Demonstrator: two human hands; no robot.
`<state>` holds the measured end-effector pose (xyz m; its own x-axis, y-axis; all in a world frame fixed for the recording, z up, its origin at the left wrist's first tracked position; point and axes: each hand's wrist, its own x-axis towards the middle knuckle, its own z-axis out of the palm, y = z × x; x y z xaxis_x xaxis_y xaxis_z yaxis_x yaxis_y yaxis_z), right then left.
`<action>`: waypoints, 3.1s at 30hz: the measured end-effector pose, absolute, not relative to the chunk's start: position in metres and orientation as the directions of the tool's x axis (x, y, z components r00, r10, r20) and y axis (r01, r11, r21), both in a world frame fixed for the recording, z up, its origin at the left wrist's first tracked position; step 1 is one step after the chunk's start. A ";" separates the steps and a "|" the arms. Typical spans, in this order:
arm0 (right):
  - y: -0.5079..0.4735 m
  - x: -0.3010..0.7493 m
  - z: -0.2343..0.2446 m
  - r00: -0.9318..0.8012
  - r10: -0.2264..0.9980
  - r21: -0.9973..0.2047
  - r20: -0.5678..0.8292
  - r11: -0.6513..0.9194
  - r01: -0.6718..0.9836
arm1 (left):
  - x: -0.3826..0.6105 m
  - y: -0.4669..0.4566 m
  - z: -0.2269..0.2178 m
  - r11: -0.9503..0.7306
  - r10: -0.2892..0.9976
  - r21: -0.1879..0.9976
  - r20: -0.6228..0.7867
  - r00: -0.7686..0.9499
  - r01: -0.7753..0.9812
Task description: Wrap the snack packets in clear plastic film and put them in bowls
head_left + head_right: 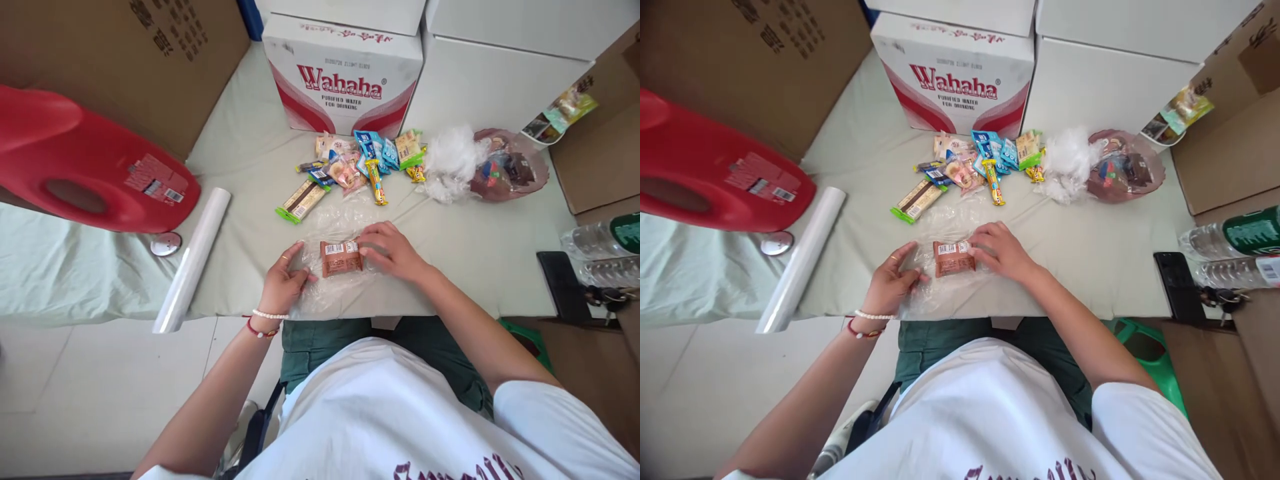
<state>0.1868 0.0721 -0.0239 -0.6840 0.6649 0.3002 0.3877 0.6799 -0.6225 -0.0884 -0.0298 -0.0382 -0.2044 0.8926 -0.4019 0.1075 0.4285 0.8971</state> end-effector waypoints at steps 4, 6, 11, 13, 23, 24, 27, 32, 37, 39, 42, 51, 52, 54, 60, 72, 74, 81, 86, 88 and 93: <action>0.037 0.216 -0.024 -0.775 0.572 -0.537 0.269 0.757 0.372 | -0.087 -0.028 -0.035 0.435 0.857 0.894 -0.374 -0.354 0.109; 0.024 0.224 -0.032 -0.791 0.568 -0.462 0.229 0.778 0.425 | -0.089 -0.025 -0.035 0.432 0.847 0.887 -0.337 -0.410 0.164; 0.010 0.227 -0.044 -0.747 0.601 -0.489 0.286 0.762 0.425 | -0.099 -0.022 -0.041 0.390 0.855 0.722 -0.054 -0.516 0.571; 0.008 0.228 -0.040 -0.726 0.615 -0.524 0.307 0.746 0.410 | -0.099 -0.021 -0.043 0.369 0.868 0.628 0.031 -0.495 0.685; -0.022 0.255 -0.032 -0.659 0.707 -0.566 0.258 0.663 0.490 | -0.078 -0.021 -0.030 0.353 0.905 0.766 -0.133 -0.405 0.537; -0.025 0.258 -0.032 -0.652 0.711 -0.565 0.264 0.662 0.493 | -0.076 -0.021 -0.029 0.384 0.901 0.717 -0.155 -0.405 0.581; -0.032 0.262 -0.035 -0.642 0.714 -0.564 0.280 0.663 0.492 | -0.067 -0.020 -0.028 0.362 0.931 0.552 -0.171 -0.324 0.751; -0.042 0.263 -0.042 -0.646 0.719 -0.562 0.257 0.655 0.506 | -0.055 -0.019 -0.029 0.165 0.984 0.659 -0.059 -0.169 0.734; -0.048 0.265 -0.046 -0.631 0.736 -0.577 0.247 0.634 0.514 | -0.051 -0.016 -0.028 0.317 0.942 0.905 -0.265 -0.207 0.285; -0.048 0.265 -0.046 -0.617 0.744 -0.586 0.257 0.628 0.513 | -0.053 -0.015 -0.028 0.389 0.910 0.914 -0.360 -0.207 0.119; -0.047 0.265 -0.046 -0.605 0.753 -0.600 0.259 0.617 0.510 | -0.063 -0.013 -0.030 0.428 0.875 0.904 -0.412 -0.254 0.007; -0.046 0.264 -0.047 -0.601 0.757 -0.605 0.257 0.611 0.511 | -0.084 -0.038 -0.025 0.316 0.841 0.844 -0.037 -0.540 0.434; -0.046 0.264 -0.047 -0.605 0.753 -0.606 0.259 0.615 0.505 | -0.080 -0.043 -0.024 0.202 0.891 0.812 0.081 -0.447 0.548; -0.046 0.265 -0.045 -0.613 0.749 -0.608 0.251 0.615 0.502 | -0.075 -0.051 -0.024 -0.110 0.970 0.678 0.233 -0.071 0.727; -0.037 0.269 -0.025 -0.597 0.770 -0.622 0.225 0.585 0.521 | -0.098 -0.068 -0.034 -0.338 0.935 0.506 0.086 0.344 0.794; 0.062 0.228 0.024 -0.691 0.720 -0.568 0.057 0.593 0.571 | -0.045 -0.093 -0.061 -0.275 0.947 0.544 0.298 0.124 0.793; 0.075 0.221 0.021 -0.695 0.718 -0.593 0.036 0.575 0.563 | -0.044 -0.082 -0.057 -0.254 0.949 0.624 0.308 0.067 0.739; 0.100 0.211 -0.001 -0.624 0.771 -0.659 -0.128 0.404 0.635 | -0.074 -0.063 -0.055 0.113 0.938 0.834 0.089 -0.334 0.540; 0.103 0.208 0.003 -0.599 0.760 -0.558 -0.253 0.392 0.732 | -0.080 -0.069 -0.051 0.309 0.870 0.809 -0.029 -0.492 0.500; 0.102 0.202 0.010 -0.586 0.775 -0.485 -0.235 0.429 0.762 | -0.077 -0.070 -0.050 0.299 0.861 0.805 0.005 -0.509 0.513; 0.099 0.175 0.015 -0.658 0.734 -0.485 -0.168 0.519 0.704 | -0.069 -0.071 -0.051 0.247 0.864 0.792 0.082 -0.497 0.559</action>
<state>0.1752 0.0992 0.0152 -0.6577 0.7342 -0.1683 0.7038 0.5193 -0.4847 -0.0690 -0.0707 -0.0511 -0.4975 0.8636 0.0818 0.5587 0.2468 0.7918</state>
